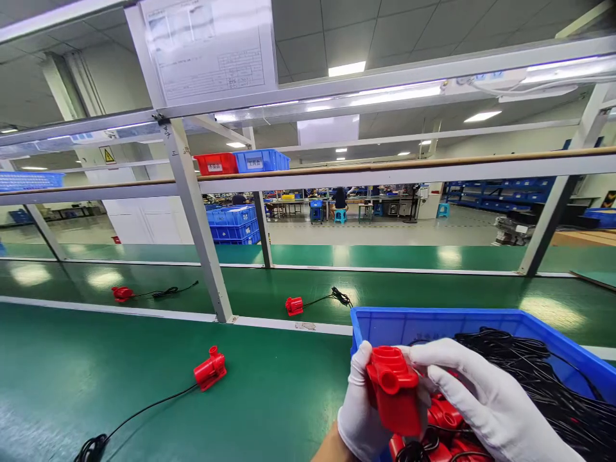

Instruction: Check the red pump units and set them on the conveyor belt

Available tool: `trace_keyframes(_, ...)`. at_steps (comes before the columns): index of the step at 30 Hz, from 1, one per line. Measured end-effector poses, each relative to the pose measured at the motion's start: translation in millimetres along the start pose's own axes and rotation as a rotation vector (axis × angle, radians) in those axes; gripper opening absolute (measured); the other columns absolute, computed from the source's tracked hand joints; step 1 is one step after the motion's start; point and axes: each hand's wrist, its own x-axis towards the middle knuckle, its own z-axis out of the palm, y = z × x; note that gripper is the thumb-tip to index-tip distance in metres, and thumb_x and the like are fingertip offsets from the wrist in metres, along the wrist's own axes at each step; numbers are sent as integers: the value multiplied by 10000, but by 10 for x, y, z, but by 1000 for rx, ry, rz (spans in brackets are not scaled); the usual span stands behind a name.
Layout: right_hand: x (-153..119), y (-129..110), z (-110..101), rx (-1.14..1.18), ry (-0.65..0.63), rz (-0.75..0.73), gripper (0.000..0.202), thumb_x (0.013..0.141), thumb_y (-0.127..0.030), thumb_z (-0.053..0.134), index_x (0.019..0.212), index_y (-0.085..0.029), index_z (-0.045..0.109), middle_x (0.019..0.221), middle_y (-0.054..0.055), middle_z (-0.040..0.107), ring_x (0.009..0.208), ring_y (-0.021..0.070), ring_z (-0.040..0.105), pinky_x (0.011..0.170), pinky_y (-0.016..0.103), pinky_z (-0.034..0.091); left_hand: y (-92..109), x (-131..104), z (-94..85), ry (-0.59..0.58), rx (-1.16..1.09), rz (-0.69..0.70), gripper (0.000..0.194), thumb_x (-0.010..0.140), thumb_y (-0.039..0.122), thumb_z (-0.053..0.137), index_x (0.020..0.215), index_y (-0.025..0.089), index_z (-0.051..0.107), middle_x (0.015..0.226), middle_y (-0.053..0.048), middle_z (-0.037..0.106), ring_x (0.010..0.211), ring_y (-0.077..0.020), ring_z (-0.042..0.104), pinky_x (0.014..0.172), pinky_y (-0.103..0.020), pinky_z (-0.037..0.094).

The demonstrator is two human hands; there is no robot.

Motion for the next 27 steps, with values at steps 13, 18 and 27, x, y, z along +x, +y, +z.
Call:
trace_keyframes(13, -68, 17, 85, -154, -308, 100, 398, 920, -606, 439, 847, -251, 602, 816, 28, 662, 714, 188, 601, 690, 283, 498, 65, -134, -596, 82, 1317, 1023, 772, 704, 786, 603, 1260, 295, 389, 1107, -110, 552, 988, -296, 595, 882, -469, 504)
trace_keyframes(18, -5, -158, -26, -92, -371, -22, 368, 884, -612, 519, 897, -267, 648, 880, 39, 687, 780, 216, 630, 755, 311, 542, 279, -195, -670, -172, 1656, 1012, 199, 892, 436, 595, 994, 281, 522, 947, -45, 669, 850, -219, 644, 907, -473, 508)
trace_keyframes(27, 142, -3, -190, -211, -229, -32, 365, 899, -571, 534, 851, -237, 672, 796, 14, 704, 697, 171, 657, 630, 241, 547, 275, -179, -798, -28, 1500, 1194, 848, 728, 631, 722, 1413, 327, 326, 1359, -130, 528, 1210, -343, 552, 1004, -505, 448)
